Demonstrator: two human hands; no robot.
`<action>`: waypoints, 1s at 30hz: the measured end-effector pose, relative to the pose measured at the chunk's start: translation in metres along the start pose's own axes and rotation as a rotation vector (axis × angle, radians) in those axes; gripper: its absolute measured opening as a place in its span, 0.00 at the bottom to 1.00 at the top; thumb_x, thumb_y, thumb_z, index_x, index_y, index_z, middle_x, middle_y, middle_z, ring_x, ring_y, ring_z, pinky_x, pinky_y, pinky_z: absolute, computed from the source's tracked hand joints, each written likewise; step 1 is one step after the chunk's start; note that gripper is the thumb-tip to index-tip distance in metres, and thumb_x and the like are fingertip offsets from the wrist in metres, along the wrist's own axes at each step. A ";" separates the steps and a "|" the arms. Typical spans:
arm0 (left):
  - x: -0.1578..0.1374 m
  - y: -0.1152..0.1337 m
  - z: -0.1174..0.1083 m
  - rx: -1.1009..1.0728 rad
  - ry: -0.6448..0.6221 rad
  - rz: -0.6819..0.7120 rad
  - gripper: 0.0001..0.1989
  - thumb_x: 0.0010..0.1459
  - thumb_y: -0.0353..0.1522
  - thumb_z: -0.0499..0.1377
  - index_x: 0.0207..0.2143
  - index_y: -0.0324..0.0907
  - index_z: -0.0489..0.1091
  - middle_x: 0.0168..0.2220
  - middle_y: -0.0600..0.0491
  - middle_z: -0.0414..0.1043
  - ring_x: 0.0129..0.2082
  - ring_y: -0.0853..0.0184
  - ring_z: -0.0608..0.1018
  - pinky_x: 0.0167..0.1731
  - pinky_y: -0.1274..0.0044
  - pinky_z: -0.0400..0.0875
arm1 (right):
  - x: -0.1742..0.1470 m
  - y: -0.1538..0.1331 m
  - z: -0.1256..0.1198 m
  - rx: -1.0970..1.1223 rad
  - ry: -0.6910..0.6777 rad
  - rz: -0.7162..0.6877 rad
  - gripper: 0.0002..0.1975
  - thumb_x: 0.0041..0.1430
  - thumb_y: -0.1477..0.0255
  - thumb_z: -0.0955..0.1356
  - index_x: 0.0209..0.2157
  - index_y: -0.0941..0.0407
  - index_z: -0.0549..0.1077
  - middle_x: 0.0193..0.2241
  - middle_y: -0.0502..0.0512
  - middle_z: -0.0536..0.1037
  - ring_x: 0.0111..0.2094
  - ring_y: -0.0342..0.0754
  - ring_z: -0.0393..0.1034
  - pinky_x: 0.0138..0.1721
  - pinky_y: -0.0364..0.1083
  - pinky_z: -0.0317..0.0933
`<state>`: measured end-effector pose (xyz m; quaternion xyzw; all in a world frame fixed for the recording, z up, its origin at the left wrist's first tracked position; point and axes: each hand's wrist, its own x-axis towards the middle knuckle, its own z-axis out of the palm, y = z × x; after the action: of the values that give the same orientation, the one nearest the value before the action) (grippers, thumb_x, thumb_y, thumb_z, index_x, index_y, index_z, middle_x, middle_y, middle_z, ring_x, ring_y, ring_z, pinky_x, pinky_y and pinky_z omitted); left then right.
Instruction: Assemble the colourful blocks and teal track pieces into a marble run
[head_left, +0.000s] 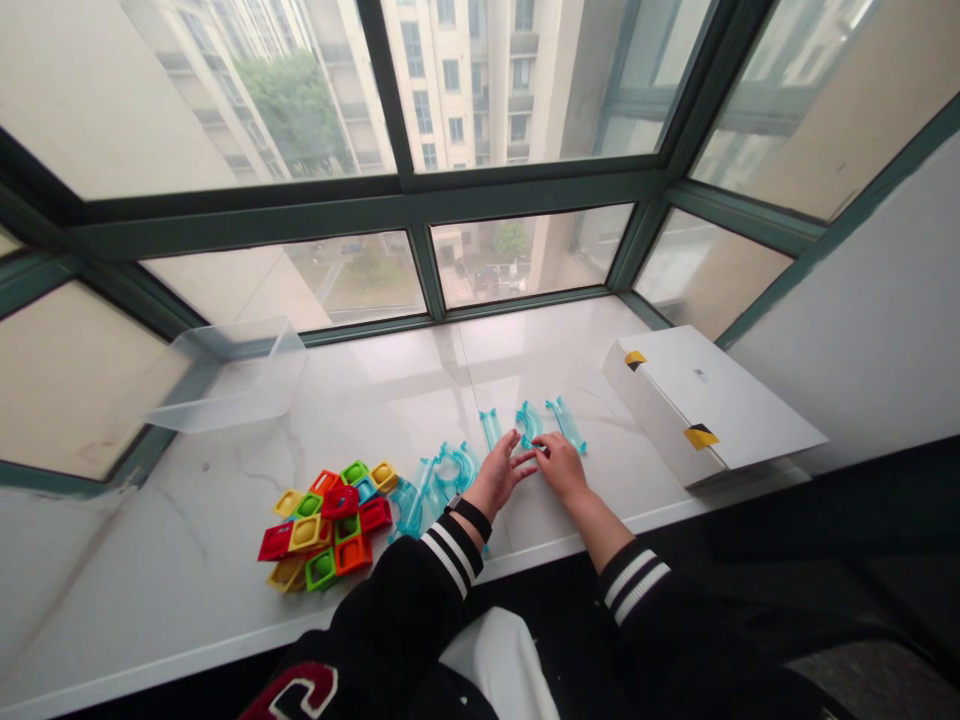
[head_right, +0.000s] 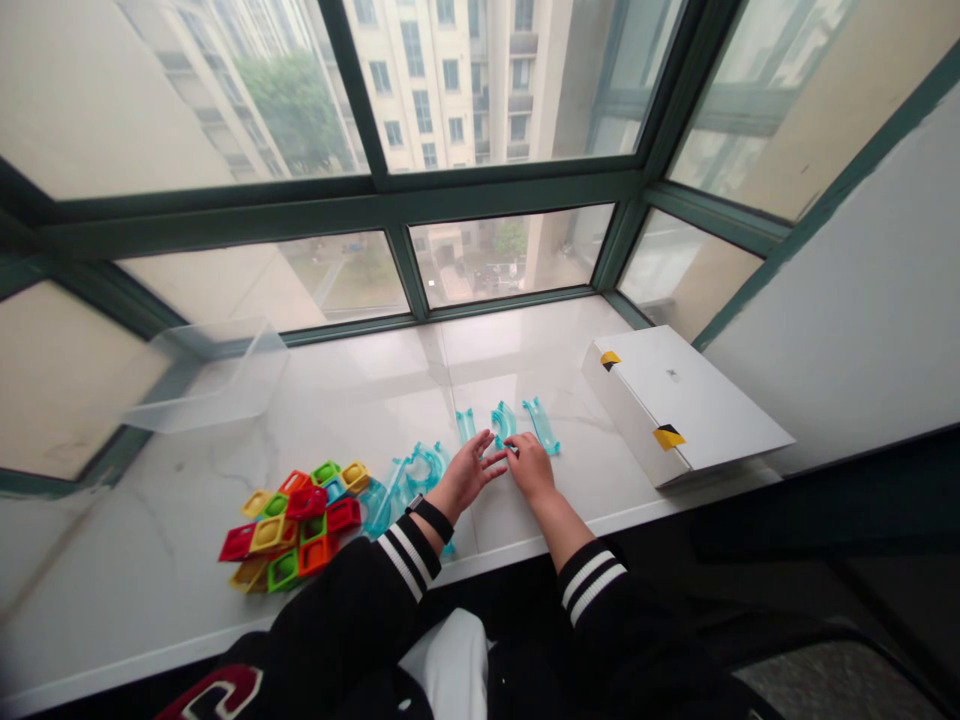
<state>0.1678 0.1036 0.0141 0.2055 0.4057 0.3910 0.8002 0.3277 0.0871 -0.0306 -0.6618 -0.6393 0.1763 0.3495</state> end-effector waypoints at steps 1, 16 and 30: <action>0.001 -0.001 0.000 0.003 0.002 0.000 0.22 0.66 0.42 0.60 0.59 0.48 0.68 0.74 0.46 0.52 0.50 0.59 0.81 0.38 0.71 0.80 | 0.000 0.000 0.000 0.001 0.000 0.000 0.10 0.61 0.77 0.67 0.40 0.55 0.80 0.40 0.57 0.79 0.34 0.49 0.75 0.44 0.49 0.69; 0.006 -0.009 -0.005 0.031 0.049 0.017 0.22 0.65 0.43 0.62 0.57 0.47 0.68 0.71 0.43 0.56 0.48 0.59 0.80 0.37 0.72 0.81 | 0.001 0.001 0.000 0.026 -0.021 0.008 0.09 0.63 0.74 0.68 0.41 0.54 0.80 0.41 0.57 0.79 0.34 0.48 0.75 0.45 0.50 0.70; 0.005 -0.006 -0.005 0.023 0.030 0.018 0.21 0.65 0.43 0.62 0.56 0.46 0.69 0.71 0.44 0.57 0.48 0.60 0.80 0.36 0.73 0.80 | 0.000 -0.002 -0.002 -0.017 -0.040 -0.006 0.10 0.63 0.76 0.68 0.42 0.54 0.80 0.41 0.57 0.79 0.36 0.49 0.75 0.45 0.49 0.69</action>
<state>0.1684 0.1037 0.0048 0.2123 0.4202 0.3966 0.7881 0.3278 0.0866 -0.0278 -0.6594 -0.6495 0.1829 0.3315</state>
